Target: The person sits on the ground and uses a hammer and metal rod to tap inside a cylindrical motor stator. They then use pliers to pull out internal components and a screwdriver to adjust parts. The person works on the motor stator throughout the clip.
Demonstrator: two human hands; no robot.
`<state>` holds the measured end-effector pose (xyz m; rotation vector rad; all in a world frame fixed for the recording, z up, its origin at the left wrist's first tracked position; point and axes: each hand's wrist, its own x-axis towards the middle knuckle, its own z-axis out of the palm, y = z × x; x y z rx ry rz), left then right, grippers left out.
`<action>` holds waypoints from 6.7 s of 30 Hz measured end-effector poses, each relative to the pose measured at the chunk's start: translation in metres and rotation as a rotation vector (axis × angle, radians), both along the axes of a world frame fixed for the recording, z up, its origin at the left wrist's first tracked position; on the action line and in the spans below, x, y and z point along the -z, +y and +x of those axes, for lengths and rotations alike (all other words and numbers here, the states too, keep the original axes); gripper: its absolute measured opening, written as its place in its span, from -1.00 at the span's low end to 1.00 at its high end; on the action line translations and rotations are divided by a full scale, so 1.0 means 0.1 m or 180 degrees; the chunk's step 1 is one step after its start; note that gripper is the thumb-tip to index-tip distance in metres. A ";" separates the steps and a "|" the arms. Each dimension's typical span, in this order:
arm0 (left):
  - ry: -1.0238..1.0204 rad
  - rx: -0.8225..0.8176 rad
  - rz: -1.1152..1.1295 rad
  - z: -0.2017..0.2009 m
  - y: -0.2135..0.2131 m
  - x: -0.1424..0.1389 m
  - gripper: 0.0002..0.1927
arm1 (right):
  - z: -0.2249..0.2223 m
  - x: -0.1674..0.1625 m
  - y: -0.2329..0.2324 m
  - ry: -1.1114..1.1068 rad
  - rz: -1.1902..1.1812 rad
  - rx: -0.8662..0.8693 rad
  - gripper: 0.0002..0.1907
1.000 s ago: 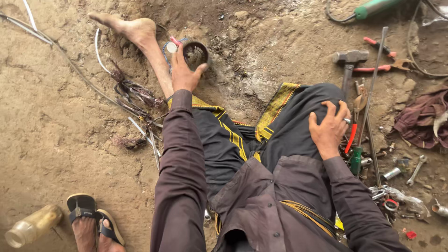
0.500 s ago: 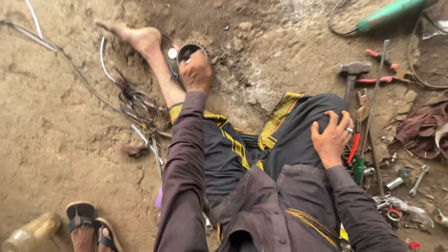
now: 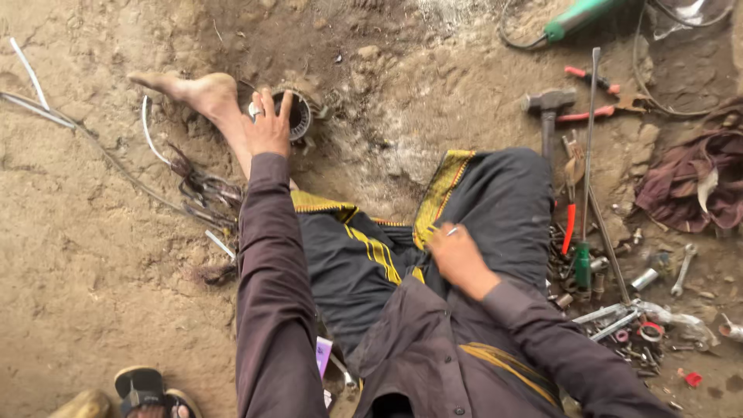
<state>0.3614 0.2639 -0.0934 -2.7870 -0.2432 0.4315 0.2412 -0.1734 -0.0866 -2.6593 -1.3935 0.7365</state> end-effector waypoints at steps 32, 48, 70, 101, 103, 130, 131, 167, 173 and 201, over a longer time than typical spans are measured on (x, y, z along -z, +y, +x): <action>-0.0678 -0.0732 -0.0504 -0.57 -0.14 0.10 -0.51 | -0.39 0.62 -0.14 0.0216 -0.0024 -0.0326 -0.80; -0.0779 -0.0359 -0.1749 -0.56 -0.57 0.09 -0.57 | 0.57 -0.43 0.08 0.1094 0.2010 0.2644 -0.74; -0.1248 -0.0319 -0.1739 -1.40 -1.97 0.66 -0.41 | 0.00 0.05 -2.72 -0.0272 -0.0010 0.5246 -0.58; -0.0325 -0.0744 -0.3221 -2.20 -3.02 0.05 -0.63 | -0.06 0.36 -1.99 0.0179 -0.0095 0.3613 -0.73; -0.0654 -0.1004 -0.3509 -2.22 -2.92 -0.05 -0.69 | -0.05 0.39 -1.94 0.0375 0.0035 0.3924 -0.61; -0.1467 -0.2284 -0.4652 -2.30 -2.53 -0.07 -0.78 | 0.53 -1.18 -0.03 0.0468 0.2191 0.1645 -0.77; -0.1431 -0.2341 -0.4676 -2.30 -2.52 -0.07 -0.78 | 0.50 -1.14 0.14 0.0309 0.1868 0.1647 -0.78; -0.0851 -0.1105 -0.2154 -1.39 -1.41 0.25 0.52 | -0.23 0.27 0.93 0.0444 0.1336 0.2376 -0.62; -0.0789 -0.1417 -0.2256 -1.34 -1.38 0.21 0.50 | 0.05 0.20 0.88 0.0475 0.0746 0.2139 -0.63; -0.0757 -0.1324 -0.2376 -1.31 -1.29 0.26 0.51 | 0.59 -0.84 0.62 0.0110 0.0545 0.1089 -0.75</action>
